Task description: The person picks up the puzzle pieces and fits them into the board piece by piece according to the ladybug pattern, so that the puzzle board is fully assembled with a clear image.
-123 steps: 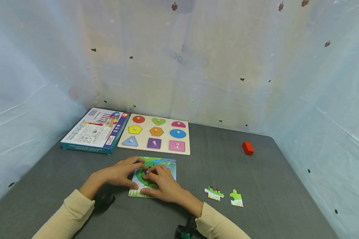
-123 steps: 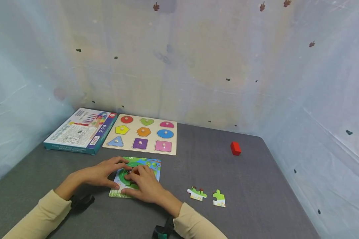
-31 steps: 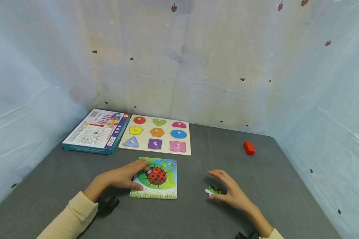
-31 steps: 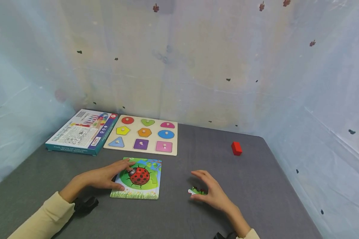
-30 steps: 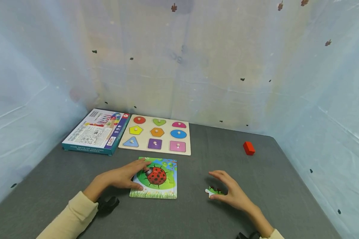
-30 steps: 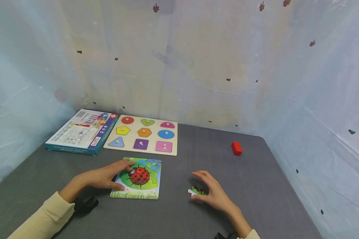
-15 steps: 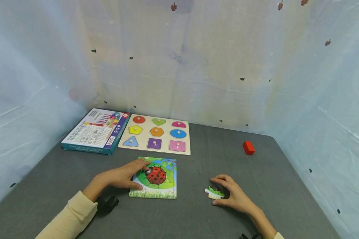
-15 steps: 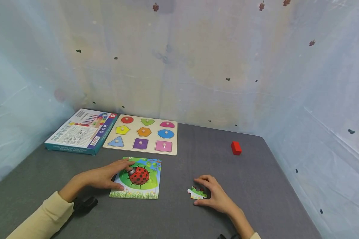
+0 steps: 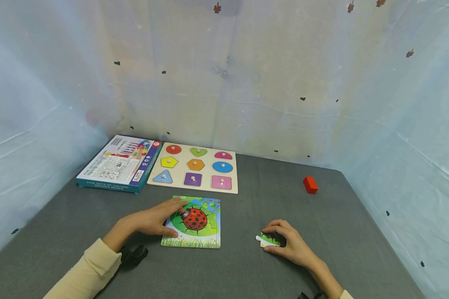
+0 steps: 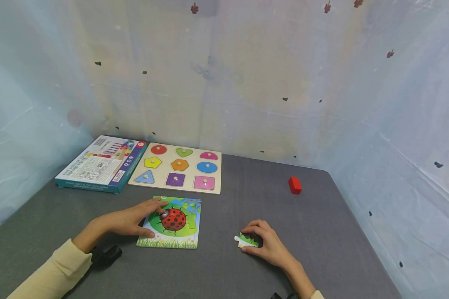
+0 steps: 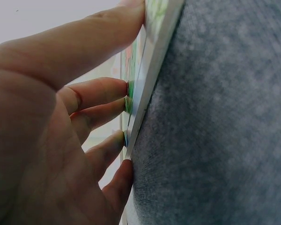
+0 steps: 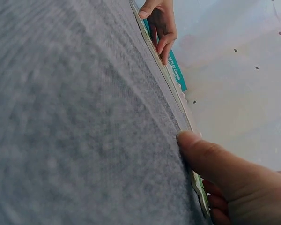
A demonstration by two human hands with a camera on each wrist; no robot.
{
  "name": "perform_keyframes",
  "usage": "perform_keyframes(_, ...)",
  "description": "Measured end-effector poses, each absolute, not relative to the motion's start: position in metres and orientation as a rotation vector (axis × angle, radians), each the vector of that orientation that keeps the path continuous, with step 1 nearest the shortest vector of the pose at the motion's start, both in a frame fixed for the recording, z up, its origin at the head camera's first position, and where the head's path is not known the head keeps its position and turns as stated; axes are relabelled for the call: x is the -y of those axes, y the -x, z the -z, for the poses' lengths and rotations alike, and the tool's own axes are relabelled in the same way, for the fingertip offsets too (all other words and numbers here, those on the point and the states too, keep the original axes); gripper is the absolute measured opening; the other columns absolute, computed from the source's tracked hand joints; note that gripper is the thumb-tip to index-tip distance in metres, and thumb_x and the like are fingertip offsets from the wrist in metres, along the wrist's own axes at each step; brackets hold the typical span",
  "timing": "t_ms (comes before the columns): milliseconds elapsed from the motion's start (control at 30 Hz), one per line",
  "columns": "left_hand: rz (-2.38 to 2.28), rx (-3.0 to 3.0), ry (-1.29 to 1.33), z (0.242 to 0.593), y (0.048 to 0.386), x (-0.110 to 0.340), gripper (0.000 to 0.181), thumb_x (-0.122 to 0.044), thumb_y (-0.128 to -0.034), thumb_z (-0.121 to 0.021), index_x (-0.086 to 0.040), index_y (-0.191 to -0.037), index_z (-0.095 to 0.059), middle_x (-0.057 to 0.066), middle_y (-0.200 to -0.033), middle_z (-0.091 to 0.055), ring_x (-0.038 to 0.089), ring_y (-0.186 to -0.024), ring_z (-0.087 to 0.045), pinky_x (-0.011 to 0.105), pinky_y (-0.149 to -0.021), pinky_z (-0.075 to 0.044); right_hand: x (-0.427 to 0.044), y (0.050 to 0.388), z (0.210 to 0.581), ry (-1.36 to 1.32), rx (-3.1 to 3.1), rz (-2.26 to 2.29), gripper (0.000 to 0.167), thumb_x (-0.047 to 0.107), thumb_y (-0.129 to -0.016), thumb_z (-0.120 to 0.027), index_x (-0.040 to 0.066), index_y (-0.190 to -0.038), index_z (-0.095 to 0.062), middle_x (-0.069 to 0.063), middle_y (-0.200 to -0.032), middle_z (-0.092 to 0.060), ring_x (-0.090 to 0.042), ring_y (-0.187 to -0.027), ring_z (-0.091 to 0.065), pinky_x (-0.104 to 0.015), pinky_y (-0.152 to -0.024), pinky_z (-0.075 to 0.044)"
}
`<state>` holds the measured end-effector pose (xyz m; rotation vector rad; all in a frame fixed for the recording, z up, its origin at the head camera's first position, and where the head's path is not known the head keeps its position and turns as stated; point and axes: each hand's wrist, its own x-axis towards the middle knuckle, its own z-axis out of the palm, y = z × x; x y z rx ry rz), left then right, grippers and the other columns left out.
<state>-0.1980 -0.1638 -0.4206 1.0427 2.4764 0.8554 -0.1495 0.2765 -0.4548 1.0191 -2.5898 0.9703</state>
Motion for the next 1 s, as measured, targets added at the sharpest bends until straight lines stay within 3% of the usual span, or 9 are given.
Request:
perform_keyframes(400, -0.844, -2.483, -1.055, 0.420, 0.198, 0.164, 0.086, -0.041, -0.0815, -0.070, -0.002, -0.145, -0.026, 0.022, -0.150, -0.022, 0.042, -0.139, -0.012, 0.060, -0.106, -0.017, -0.260, 0.156, 0.448, -1.104, 2.510, -0.903, 0.038, 0.027, -0.077, -0.077, 0.014, -0.110, -0.066, 0.002, -0.102, -0.062, -0.010, -0.093, -0.056, -0.025, -0.077, -0.046)
perform_keyframes(667, -0.819, -2.501, -1.069, 0.419, 0.197, 0.162, 0.085, -0.040, -0.0812, -0.070, 0.000, -0.143, -0.029, 0.022, -0.149, -0.024, 0.042, -0.138, -0.013, 0.060, -0.106, -0.017, -0.220, 0.162, 0.435, -1.171, 2.487, -0.913, 0.039, 0.030, -0.077, -0.077, 0.016, -0.112, -0.067, 0.007, -0.103, -0.060, -0.007, -0.094, -0.053, -0.027, -0.078, -0.047)
perform_keyframes(1000, -0.766, -2.582, -1.064, 0.420, 0.195, 0.159, 0.080, -0.042, -0.0802, -0.070, -0.003, -0.141, -0.035, 0.021, -0.148, -0.026, 0.041, -0.138, -0.017, 0.061, -0.104, -0.020, -0.167, 0.169, 0.428, -1.433, 2.379, -0.871, 0.041, 0.027, -0.081, -0.074, 0.010, -0.117, -0.063, 0.000, -0.106, -0.058, -0.011, -0.098, -0.052, -0.025, -0.081, -0.046)
